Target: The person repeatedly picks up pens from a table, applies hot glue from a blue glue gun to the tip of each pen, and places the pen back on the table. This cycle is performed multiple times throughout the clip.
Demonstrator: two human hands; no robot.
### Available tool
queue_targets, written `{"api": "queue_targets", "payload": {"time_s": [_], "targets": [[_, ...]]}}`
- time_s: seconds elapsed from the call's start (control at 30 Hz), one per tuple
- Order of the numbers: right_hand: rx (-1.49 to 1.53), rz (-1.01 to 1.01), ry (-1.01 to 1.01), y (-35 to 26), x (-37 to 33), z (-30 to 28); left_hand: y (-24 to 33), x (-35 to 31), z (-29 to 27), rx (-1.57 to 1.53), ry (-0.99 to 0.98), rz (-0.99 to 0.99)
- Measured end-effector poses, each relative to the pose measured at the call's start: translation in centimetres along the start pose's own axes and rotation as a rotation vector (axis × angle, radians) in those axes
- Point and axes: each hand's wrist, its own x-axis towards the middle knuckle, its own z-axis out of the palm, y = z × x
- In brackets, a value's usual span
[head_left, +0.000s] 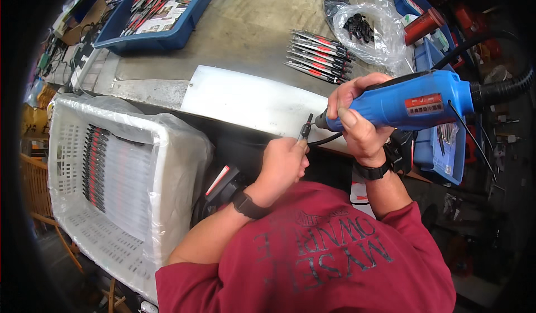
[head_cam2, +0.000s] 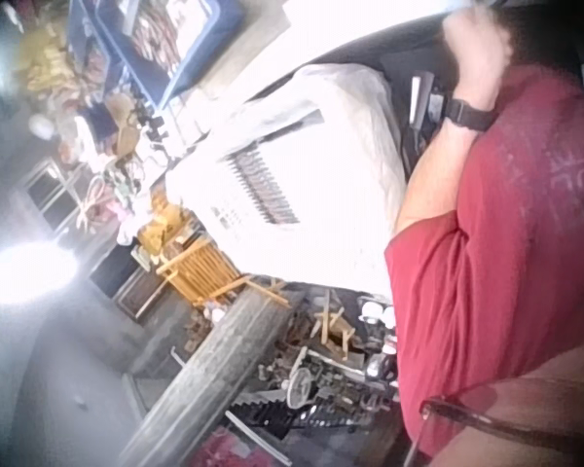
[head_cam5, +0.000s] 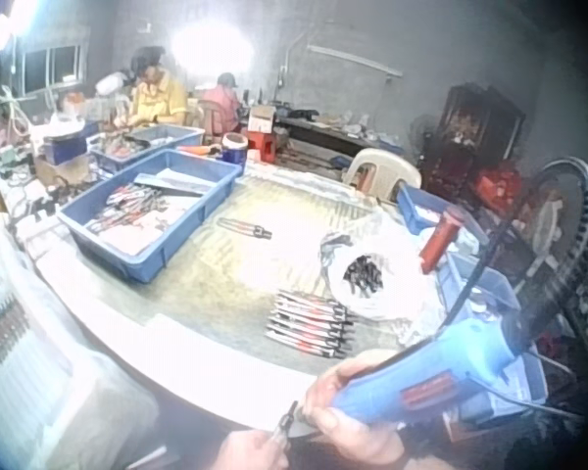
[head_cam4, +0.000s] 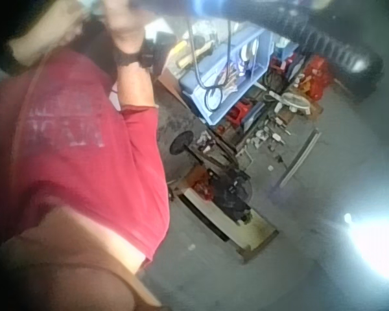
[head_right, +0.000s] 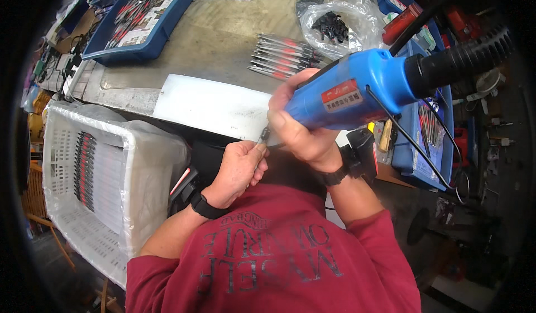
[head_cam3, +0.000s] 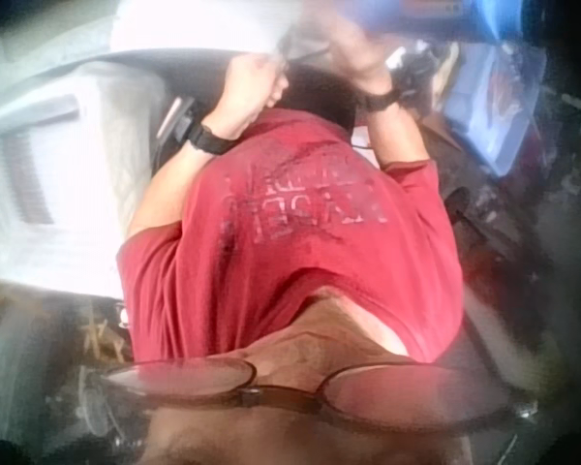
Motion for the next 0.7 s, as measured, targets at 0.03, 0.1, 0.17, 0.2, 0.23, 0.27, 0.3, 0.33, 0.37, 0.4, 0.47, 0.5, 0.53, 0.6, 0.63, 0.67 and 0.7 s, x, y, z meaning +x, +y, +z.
{"api": "queue_targets", "payload": {"time_s": [0.03, 0.1, 0.17, 0.2, 0.23, 0.27, 0.3, 0.33, 0.37, 0.4, 0.47, 0.5, 0.53, 0.6, 0.63, 0.67, 0.7], "targets": [[0.003, -0.016, 0.004, 0.01, 0.04, 0.04, 0.04, 0.01, 0.01, 0.012, 0.003, -0.001], [0.006, -0.016, 0.036, 0.15, 0.06, 0.30, 0.07, -0.04, 0.03, -0.002, 0.001, -0.004], [0.011, -0.016, 0.055, 0.20, 0.08, 0.49, 0.08, -0.04, 0.02, -0.004, 0.005, -0.004], [0.015, -0.016, 0.059, 0.18, 0.07, 0.53, 0.06, -0.04, 0.04, -0.005, 0.007, -0.002], [0.018, -0.016, 0.064, 0.16, 0.06, 0.56, 0.04, -0.04, 0.05, 0.007, 0.012, -0.002], [0.018, -0.017, 0.062, 0.17, 0.07, 0.58, 0.02, -0.05, 0.06, -0.003, 0.010, -0.001], [0.018, -0.018, 0.059, 0.18, 0.11, 0.56, 0.00, -0.05, 0.09, -0.001, 0.011, -0.001], [0.017, -0.019, 0.057, 0.19, 0.15, 0.55, -0.01, -0.03, 0.10, 0.011, 0.016, 0.001], [0.020, -0.024, 0.059, 0.23, 0.18, 0.55, -0.02, -0.01, 0.05, 0.015, 0.013, -0.001], [0.022, -0.028, 0.062, 0.28, 0.19, 0.57, -0.02, 0.00, -0.05, 0.028, 0.014, -0.001], [0.013, -0.017, 0.074, 0.34, 0.16, 0.59, -0.05, -0.01, -0.13, 0.042, 0.015, -0.001], [0.002, -0.002, 0.083, 0.37, 0.16, 0.57, -0.05, -0.01, -0.12, 0.042, 0.015, 0.000], [-0.022, 0.011, 0.098, 0.38, 0.16, 0.57, -0.02, -0.02, -0.11, 0.043, 0.015, 0.001], [-0.018, 0.019, 0.088, 0.33, 0.14, 0.51, 0.04, -0.08, 0.03, 0.020, 0.013, 0.003], [-0.034, 0.025, 0.093, 0.30, 0.15, 0.49, 0.09, -0.11, 0.09, 0.016, 0.014, 0.006], [-0.020, 0.026, 0.088, 0.31, 0.15, 0.48, 0.13, -0.13, 0.12, 0.010, 0.012, 0.002], [-0.018, 0.030, 0.089, 0.31, 0.16, 0.49, 0.16, -0.15, 0.13, 0.012, 0.012, -0.001]]}}
